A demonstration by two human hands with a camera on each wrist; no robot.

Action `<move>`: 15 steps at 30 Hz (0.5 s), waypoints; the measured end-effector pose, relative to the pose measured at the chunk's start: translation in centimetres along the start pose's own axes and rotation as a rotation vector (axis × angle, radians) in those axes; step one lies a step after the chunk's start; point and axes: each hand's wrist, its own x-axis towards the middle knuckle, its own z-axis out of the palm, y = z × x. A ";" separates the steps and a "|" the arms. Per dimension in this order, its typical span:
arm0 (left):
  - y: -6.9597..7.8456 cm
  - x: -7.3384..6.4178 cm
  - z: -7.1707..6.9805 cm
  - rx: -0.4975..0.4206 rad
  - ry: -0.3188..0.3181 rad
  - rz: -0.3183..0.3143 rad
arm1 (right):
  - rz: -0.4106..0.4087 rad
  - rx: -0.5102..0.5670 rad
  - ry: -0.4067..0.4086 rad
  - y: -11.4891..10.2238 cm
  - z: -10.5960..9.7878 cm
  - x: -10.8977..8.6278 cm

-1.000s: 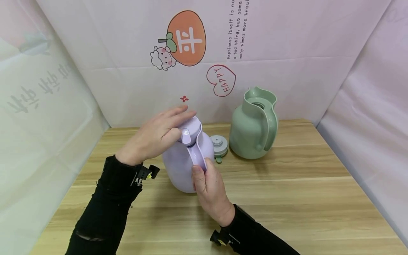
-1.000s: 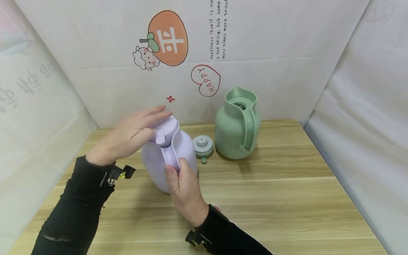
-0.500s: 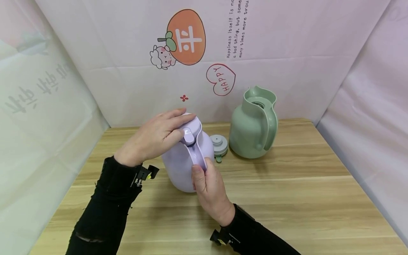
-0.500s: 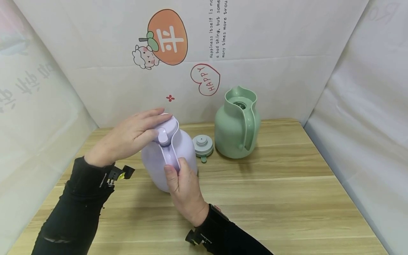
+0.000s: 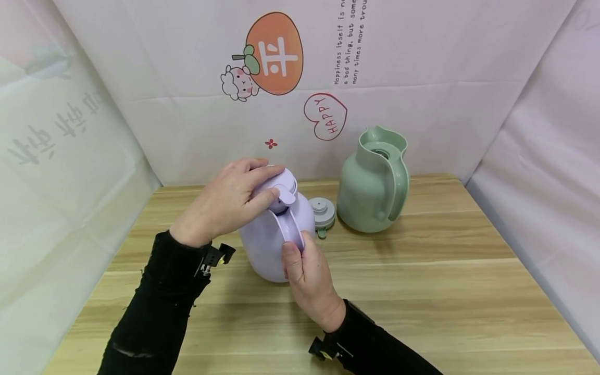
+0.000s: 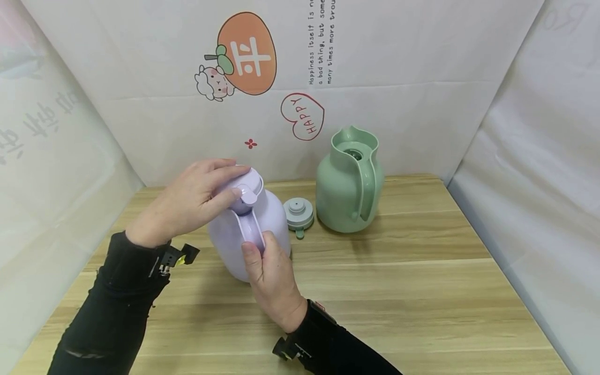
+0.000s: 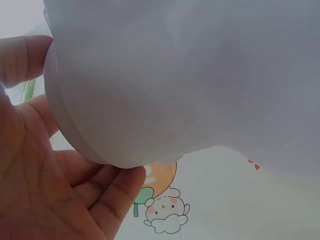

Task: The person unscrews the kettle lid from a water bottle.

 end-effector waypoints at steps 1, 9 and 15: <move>0.0 0.0 0.0 0.001 0.009 0.004 | 0.001 -0.001 0.000 0.0 0.0 0.0; 0.2 0.3 0.3 0.028 0.089 0.011 | 0.000 -0.003 0.002 -0.1 -0.1 0.0; 0.4 0.3 0.5 0.052 0.119 -0.021 | -0.002 -0.004 0.003 -0.1 -0.1 0.0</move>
